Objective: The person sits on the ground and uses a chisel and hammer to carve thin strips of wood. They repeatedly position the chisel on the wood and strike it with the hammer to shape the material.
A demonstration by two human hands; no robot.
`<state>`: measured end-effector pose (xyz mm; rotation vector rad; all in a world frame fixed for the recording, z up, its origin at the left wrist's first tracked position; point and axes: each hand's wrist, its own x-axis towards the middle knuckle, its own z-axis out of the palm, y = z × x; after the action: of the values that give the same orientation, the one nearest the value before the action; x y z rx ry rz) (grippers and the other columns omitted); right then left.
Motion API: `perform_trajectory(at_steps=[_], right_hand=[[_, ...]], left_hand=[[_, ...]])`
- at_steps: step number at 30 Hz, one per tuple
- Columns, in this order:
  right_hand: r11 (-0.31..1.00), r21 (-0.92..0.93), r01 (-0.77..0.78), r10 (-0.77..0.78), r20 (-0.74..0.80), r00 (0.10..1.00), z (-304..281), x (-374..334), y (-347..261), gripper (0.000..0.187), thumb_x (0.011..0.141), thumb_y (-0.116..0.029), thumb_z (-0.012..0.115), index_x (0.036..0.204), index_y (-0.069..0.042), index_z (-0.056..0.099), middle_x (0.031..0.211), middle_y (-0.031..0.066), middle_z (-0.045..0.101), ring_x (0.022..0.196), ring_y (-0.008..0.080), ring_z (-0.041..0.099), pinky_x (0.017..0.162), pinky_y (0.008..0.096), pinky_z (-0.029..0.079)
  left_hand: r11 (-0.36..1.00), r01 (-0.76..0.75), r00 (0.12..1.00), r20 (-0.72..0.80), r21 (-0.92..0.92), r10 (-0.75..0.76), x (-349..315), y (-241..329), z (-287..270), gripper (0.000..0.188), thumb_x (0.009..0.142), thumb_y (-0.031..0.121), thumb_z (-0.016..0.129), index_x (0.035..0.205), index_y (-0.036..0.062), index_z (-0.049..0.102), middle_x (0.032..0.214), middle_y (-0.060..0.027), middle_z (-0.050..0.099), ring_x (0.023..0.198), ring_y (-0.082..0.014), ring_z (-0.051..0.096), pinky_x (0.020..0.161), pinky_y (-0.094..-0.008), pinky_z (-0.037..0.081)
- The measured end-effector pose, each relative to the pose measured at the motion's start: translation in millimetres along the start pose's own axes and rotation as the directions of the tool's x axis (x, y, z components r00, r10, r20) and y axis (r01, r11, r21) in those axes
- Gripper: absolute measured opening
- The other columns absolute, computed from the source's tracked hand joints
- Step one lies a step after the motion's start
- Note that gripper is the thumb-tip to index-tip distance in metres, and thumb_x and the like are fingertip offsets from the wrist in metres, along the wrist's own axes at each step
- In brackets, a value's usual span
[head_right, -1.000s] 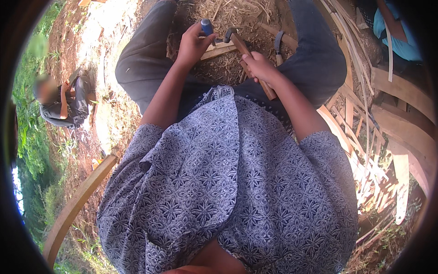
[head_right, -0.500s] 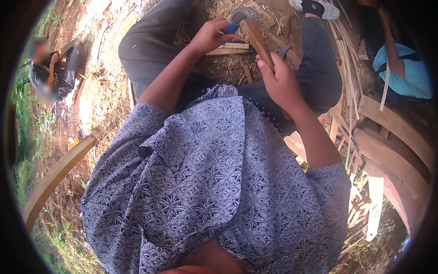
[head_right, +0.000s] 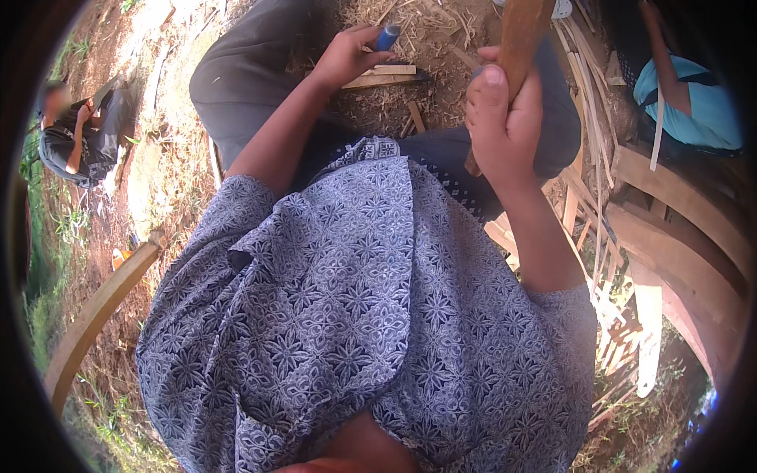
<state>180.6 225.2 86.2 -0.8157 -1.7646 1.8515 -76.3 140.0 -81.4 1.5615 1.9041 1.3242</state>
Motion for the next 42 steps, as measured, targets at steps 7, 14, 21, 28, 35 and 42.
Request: perform_trajectory(at_steps=[7, 14, 21, 28, 35, 42], right_hand=[[0.915, -0.382, -0.129, 0.178, 0.097, 0.979, 2.7, 12.4, 17.2, 0.030, 0.108, -0.031, 0.054, 0.118, -0.003, 0.060, 0.075, 0.0002, 0.057, 0.068, 0.0084, 0.055, 0.063, 0.0270, 0.045], [0.815, -0.362, -0.453, 0.505, 0.061, 0.861, -1.3, 37.2, 70.6, 0.034, 0.107, -0.036, 0.052, 0.112, -0.003, 0.055, 0.072, -0.0009, 0.052, 0.054, 0.0085, 0.048, 0.048, 0.0272, 0.044], [0.599, -0.718, -0.355, 0.618, 0.132, 0.775, 3.3, 59.7, 158.3, 0.037, 0.106, -0.034, 0.049, 0.112, 0.003, 0.053, 0.073, 0.0120, 0.063, 0.047, 0.0217, 0.060, 0.050, 0.0384, 0.050], [0.613, -0.695, -0.375, 0.628, 0.142, 0.765, 5.9, 55.8, 153.1, 0.038, 0.106, -0.035, 0.049, 0.114, 0.002, 0.053, 0.073, 0.0096, 0.061, 0.049, 0.0195, 0.059, 0.049, 0.0380, 0.049], [0.726, -0.301, -0.619, 0.686, 0.250, 0.683, -15.4, 47.3, 142.0, 0.036, 0.105, -0.038, 0.053, 0.115, -0.003, 0.054, 0.077, -0.0018, 0.050, 0.059, 0.0083, 0.047, 0.050, 0.0275, 0.045], [0.704, -0.474, -0.530, 0.682, 0.243, 0.689, -2.3, 47.6, 154.0, 0.037, 0.106, -0.039, 0.051, 0.110, -0.002, 0.053, 0.072, -0.0003, 0.051, 0.052, 0.0105, 0.049, 0.048, 0.0299, 0.045]], left_hand=[[0.998, -0.026, 1.000, 0.000, 0.060, 0.026, -6.5, -9.3, 2.3, 0.031, 0.082, 0.022, 0.086, 0.102, 0.0043, 0.070, 0.092, -0.0122, 0.065, 0.083, -0.0305, 0.067, 0.072, -0.0398, 0.055], [0.995, 0.058, 0.998, 0.030, -0.082, -0.056, -7.0, -11.3, -1.5, 0.030, 0.082, 0.018, 0.087, 0.102, 0.0040, 0.071, 0.092, -0.0110, 0.069, 0.084, -0.0253, 0.070, 0.073, -0.0363, 0.056], [0.998, 0.054, 0.998, 0.014, 0.009, -0.055, -2.2, -15.3, -2.4, 0.031, 0.083, 0.022, 0.086, 0.103, 0.0037, 0.070, 0.092, -0.0113, 0.071, 0.082, -0.0238, 0.072, 0.074, -0.0370, 0.056], [0.815, 0.578, 0.793, -0.265, 0.040, -0.549, 1.7, -61.5, -42.9, 0.044, 0.093, 0.038, 0.077, 0.108, -0.0007, 0.062, 0.093, -0.0135, 0.073, 0.090, -0.0231, 0.072, 0.078, -0.0368, 0.056], [0.915, 0.394, 0.890, -0.286, 0.089, -0.356, -11.3, -51.9, -42.6, 0.034, 0.094, 0.030, 0.075, 0.103, 0.0015, 0.058, 0.084, -0.0147, 0.072, 0.073, -0.0264, 0.073, 0.067, -0.0385, 0.055], [0.893, 0.449, 0.871, -0.237, 0.025, -0.431, -23.8, -31.1, -53.4, 0.031, 0.096, 0.023, 0.074, 0.114, 0.0014, 0.061, 0.096, -0.0102, 0.073, 0.086, -0.0175, 0.073, 0.076, -0.0340, 0.058]])
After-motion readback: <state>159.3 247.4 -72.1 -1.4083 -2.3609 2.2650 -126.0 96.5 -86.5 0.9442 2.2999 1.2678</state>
